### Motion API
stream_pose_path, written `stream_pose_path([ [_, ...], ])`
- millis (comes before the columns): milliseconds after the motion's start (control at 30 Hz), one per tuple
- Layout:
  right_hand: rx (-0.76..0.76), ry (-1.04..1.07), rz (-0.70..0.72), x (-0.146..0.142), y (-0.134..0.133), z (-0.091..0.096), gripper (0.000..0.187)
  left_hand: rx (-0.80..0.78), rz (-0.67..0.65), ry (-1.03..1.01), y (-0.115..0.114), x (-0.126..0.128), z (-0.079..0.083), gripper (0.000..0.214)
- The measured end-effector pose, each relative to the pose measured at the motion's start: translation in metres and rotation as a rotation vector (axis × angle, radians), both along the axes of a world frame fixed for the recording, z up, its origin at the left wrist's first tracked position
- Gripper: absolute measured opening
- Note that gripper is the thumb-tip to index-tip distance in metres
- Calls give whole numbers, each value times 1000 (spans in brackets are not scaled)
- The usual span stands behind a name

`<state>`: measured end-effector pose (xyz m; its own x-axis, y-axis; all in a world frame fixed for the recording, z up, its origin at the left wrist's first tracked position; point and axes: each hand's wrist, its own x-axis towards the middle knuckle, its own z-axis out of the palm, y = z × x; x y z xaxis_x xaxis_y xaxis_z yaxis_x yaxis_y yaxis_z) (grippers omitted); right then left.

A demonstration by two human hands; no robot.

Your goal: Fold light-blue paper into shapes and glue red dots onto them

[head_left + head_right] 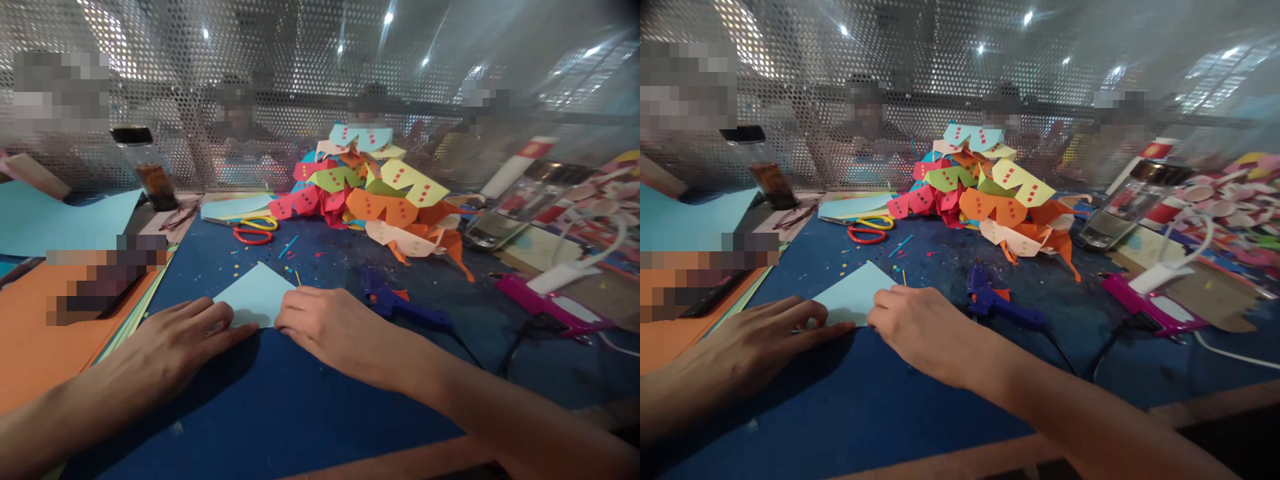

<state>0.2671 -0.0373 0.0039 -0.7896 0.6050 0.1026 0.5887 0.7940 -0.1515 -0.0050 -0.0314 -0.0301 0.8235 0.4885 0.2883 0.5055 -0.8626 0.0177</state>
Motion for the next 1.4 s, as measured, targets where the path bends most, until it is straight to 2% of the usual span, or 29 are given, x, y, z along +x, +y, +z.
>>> stream_pose_path([
  [100, -46, 19, -39, 3, -1, 4, 21, -6, 0, 68, 0, -2, 1, 45],
  [200, -96, 41, -89, 6, 0, 7, 20, -11, 13, -22, 3, -5, 0, 37],
  [333, -148, 73, -120, 9, 2, 9, 19, -177, 62, -154, 8, -6, -1, 29],
  [567, -181, 93, -145, 8, 5, 9, 17, -440, 254, -288, 3, 10, 7, 19],
  [833, -148, 86, -143, 8, 3, 6, 17, -421, 439, -271, 6, 22, 2, 15],
  [1233, -150, 97, -135, 9, 3, 5, 18, -458, 441, -329, 9, 18, 4, 11],
  [1400, -146, 100, -143, 9, 2, 5, 17, -535, 407, -306, 12, 10, 4, 11],
])
